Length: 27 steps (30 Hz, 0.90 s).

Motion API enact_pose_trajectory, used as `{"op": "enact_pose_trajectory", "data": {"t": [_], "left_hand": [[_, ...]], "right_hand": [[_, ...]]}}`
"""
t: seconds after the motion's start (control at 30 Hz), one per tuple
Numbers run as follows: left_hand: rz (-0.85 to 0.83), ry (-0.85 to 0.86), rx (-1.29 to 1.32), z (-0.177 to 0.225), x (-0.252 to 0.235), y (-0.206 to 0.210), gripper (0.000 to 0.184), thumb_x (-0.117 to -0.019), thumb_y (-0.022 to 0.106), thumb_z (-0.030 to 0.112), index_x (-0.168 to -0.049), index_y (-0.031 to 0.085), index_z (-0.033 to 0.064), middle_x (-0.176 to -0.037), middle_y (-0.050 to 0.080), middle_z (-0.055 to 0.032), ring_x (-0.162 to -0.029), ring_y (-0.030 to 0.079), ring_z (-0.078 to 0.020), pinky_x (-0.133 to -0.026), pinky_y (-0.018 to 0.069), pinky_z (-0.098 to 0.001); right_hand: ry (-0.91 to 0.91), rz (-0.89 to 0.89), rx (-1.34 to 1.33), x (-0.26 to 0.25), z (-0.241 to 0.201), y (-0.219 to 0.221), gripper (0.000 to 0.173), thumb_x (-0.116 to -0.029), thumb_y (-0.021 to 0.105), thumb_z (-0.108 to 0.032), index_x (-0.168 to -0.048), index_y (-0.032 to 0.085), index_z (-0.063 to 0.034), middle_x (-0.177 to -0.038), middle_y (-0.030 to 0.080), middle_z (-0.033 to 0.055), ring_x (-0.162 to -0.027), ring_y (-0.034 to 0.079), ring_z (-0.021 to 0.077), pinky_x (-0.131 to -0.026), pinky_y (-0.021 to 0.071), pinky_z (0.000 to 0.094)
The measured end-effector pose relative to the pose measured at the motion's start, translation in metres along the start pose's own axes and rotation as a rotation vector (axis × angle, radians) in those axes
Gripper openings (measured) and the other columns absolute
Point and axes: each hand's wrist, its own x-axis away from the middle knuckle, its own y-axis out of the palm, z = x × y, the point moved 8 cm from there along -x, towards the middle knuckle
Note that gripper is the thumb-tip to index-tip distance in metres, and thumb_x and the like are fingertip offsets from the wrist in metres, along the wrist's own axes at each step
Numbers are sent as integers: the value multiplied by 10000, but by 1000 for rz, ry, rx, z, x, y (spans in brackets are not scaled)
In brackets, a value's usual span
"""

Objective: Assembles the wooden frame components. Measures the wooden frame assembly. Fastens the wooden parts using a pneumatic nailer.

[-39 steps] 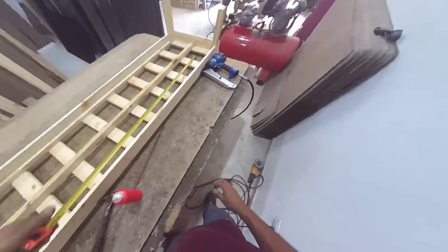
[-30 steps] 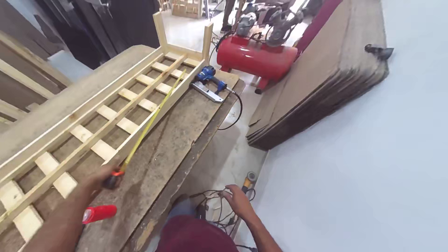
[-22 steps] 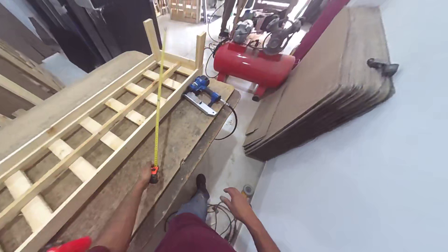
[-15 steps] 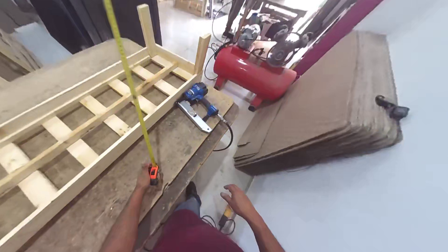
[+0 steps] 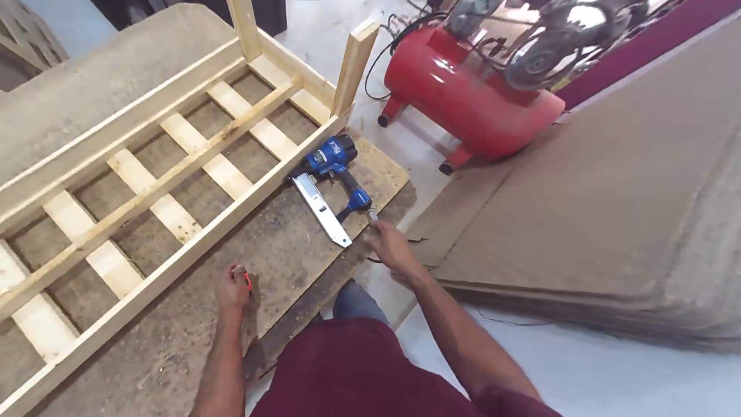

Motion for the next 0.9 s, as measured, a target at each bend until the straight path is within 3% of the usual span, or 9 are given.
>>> {"op": "enact_pose_trajectory", "data": {"t": [0.1, 0.2, 0.33, 0.37, 0.43, 0.5, 0.57, 0.77, 0.9], "left_hand": [[38, -126, -179, -2, -10, 18, 613, -1048, 453, 555, -1421, 572, 83, -1176, 706, -215, -1084, 686, -408, -942, 514, -666], [129, -89, -357, 33, -18, 22, 569, -1019, 543, 489, -1393, 603, 65, -1382, 606, -223, -1302, 567, -408, -1090, 450, -606], [276, 251, -468, 137, -71, 10, 545, -994, 595, 426, -1396, 601, 58, -1513, 500, -227, -1458, 403, -422, -1208, 332, -559], [241, 242, -500, 153, -93, 11, 583, -986, 611, 424, -1436, 563, 57, -1535, 474, -232, -1474, 374, -432, -1219, 311, -568], [102, 129, -559, 172, -139, 19, 608, -977, 646, 383, -1476, 513, 61, -1489, 512, -243, -1415, 441, -449, -1176, 331, -625], [-25, -26, -615, 182, -165, 26, 513, -1000, 615, 400, -1387, 590, 64, -1342, 622, -252, -1268, 578, -465, -1041, 440, -691], [-73, -144, -637, 185, -172, 26, 462, -1021, 566, 454, -1265, 654, 72, -1236, 674, -246, -1177, 635, -466, -949, 491, -703], [-70, -186, -633, 184, -165, 22, 456, -1035, 549, 465, -1280, 657, 96, -1231, 679, -241, -1172, 643, -457, -942, 496, -696], [-71, -180, -646, 188, -160, 20, 440, -1019, 575, 465, -1255, 679, 107, -1218, 685, -237, -1161, 645, -458, -928, 496, -704]], "right_hand": [[69, 32, 3, -85, 0, -18, 635, -970, 638, -475, -1439, 532, -61, -1372, 596, 198, -1232, 613, 343, -1041, 504, 549], [148, -42, -12, -164, 9, -12, 704, -952, 652, -468, -1494, 462, -60, -1293, 638, 212, -1144, 656, 368, -967, 533, 588], [106, -245, -94, -241, 21, 20, 609, -893, 695, -475, -1329, 582, -64, -1067, 712, 153, -982, 703, 308, -876, 566, 567], [96, -294, -129, -251, 24, 28, 593, -867, 721, -477, -1277, 609, -64, -1040, 712, 143, -953, 704, 294, -861, 570, 555], [74, -377, -211, -268, 26, 39, 567, -823, 778, -458, -1211, 647, -65, -1005, 720, 129, -906, 712, 271, -841, 584, 532], [52, -419, -243, -273, 26, 41, 516, -770, 799, -403, -1152, 666, -84, -952, 727, 101, -849, 719, 249, -793, 598, 518], [37, -428, -236, -267, 20, 32, 510, -755, 798, -367, -1160, 651, -94, -937, 723, 88, -833, 717, 241, -772, 599, 515], [15, -407, -91, -203, 22, -28, 530, -768, 796, -309, -1226, 629, -101, -955, 715, 96, -834, 712, 257, -755, 590, 533], [37, -398, 58, -146, 43, -72, 565, -772, 797, -364, -1256, 617, -134, -958, 702, 110, -867, 697, 300, -741, 567, 578]]}}
